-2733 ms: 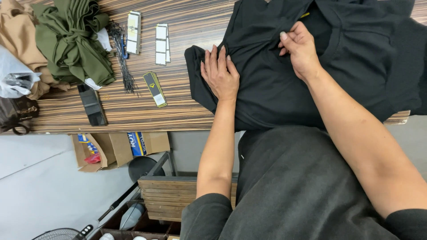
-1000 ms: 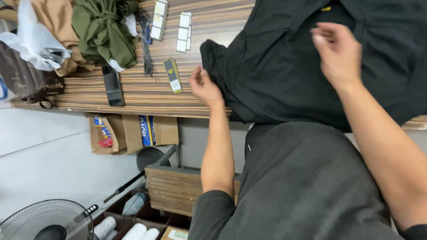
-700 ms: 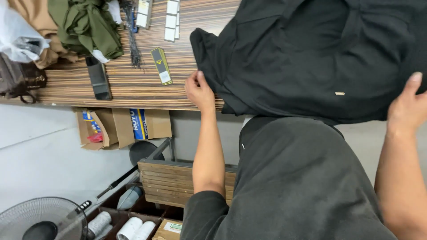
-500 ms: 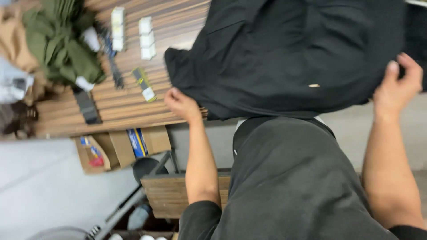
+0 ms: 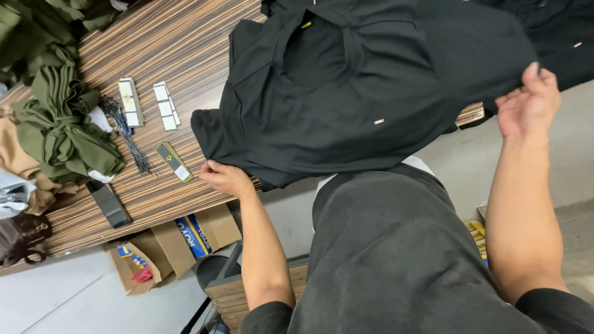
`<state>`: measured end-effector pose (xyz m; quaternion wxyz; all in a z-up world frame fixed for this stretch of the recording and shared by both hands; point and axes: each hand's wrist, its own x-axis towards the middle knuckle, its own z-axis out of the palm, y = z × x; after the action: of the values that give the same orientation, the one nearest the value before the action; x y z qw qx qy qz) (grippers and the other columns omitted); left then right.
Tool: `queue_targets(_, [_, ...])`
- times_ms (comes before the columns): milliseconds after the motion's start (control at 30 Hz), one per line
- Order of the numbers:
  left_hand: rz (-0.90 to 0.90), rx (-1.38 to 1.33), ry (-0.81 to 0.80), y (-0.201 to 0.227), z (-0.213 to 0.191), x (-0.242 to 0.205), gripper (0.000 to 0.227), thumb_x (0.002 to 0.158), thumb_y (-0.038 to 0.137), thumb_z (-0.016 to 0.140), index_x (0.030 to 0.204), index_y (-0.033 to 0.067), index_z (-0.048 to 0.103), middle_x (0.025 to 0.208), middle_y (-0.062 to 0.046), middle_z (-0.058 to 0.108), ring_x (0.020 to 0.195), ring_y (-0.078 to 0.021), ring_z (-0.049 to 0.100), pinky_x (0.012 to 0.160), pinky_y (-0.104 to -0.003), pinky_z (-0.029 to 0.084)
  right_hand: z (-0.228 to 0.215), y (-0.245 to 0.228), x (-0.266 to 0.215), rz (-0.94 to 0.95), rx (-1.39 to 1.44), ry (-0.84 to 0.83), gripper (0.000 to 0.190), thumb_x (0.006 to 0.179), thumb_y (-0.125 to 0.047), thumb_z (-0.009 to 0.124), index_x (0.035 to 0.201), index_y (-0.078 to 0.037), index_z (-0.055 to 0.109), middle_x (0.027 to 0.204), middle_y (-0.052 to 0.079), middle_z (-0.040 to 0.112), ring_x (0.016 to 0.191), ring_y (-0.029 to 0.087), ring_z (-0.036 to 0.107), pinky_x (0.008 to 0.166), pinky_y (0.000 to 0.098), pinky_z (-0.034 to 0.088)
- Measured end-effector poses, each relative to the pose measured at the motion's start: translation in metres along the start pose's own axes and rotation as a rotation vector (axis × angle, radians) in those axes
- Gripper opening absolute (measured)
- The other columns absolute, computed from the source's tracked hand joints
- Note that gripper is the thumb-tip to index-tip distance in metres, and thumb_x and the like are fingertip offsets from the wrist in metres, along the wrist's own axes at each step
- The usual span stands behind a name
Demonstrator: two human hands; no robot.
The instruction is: Attaching brand and price tags to black t-shirts using plastic fasteners on a production table.
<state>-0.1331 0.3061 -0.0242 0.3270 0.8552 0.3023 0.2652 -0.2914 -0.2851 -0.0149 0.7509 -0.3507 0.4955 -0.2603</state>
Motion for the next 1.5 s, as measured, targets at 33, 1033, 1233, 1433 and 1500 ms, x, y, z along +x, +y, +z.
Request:
queue_targets(33, [0.002, -0.001, 0.004, 0.000, -0.001, -0.001, 0.024, 0.105, 0.031, 0.045, 0.103, 0.0085, 0.053, 0.101, -0.015, 0.063, 0.088, -0.0374, 0.059, 0.075, -0.048, 0.043, 0.002, -0.003, -0.004, 0.001, 0.003, -0.003, 0.024, 0.099, -0.020, 0.081, 0.095, -0.024, 0.058, 0.111, 0.002, 0.080, 0.107, 0.022, 0.080, 0.084, 0.0435, 0.066])
queue_targets(1033, [0.717, -0.054, -0.329, 0.138, 0.105, 0.004, 0.018, 0.103, 0.032, 0.062, 0.103, 0.0192, 0.074, 0.101, 0.001, 0.065, 0.099, -0.0287, 0.061, 0.073, -0.045, 0.047, 0.214, 0.031, -0.021, -1.453, -1.125, -0.642, 0.010, 0.113, -0.010, 0.084, 0.105, -0.004, 0.080, 0.100, 0.014, 0.066, 0.098, 0.035, 0.062, 0.089, 0.0454, 0.042])
queue_targets(1233, [0.657, -0.184, -0.208, 0.152, 0.123, 0.014, 0.009, 0.100, 0.027, 0.066, 0.100, 0.0215, 0.073, 0.102, 0.003, 0.067, 0.097, -0.0270, 0.063, 0.075, -0.043, 0.050, 0.228, 0.028, -0.032, -1.506, -1.191, -0.549, 0.017, 0.099, 0.001, 0.087, 0.116, -0.001, 0.083, 0.107, 0.017, 0.069, 0.102, 0.037, 0.065, 0.093, 0.0455, 0.046])
queue_targets(1433, [0.651, -0.097, -0.288, 0.144, 0.125, 0.000, 0.027, 0.106, 0.030, 0.057, 0.126, 0.0187, 0.070, 0.135, -0.007, 0.062, 0.128, -0.0322, 0.060, 0.104, -0.053, 0.049, 0.269, 0.040, -0.123, -1.743, -1.065, -0.802, 0.012, 0.106, 0.010, 0.072, 0.111, 0.003, 0.080, 0.110, 0.022, 0.074, 0.097, 0.041, 0.069, 0.087, 0.0517, 0.050])
queue_targets(1500, [0.714, -0.152, -0.249, 0.152, 0.119, -0.002, 0.028, 0.105, 0.029, 0.056, 0.127, 0.0173, 0.068, 0.141, -0.011, 0.058, 0.140, -0.0372, 0.053, 0.113, -0.056, 0.045, 0.277, 0.062, -0.111, -1.747, -1.289, -0.732, 0.016, 0.109, -0.016, 0.086, 0.122, -0.008, 0.081, 0.117, 0.009, 0.071, 0.090, 0.035, 0.060, 0.078, 0.0433, 0.049])
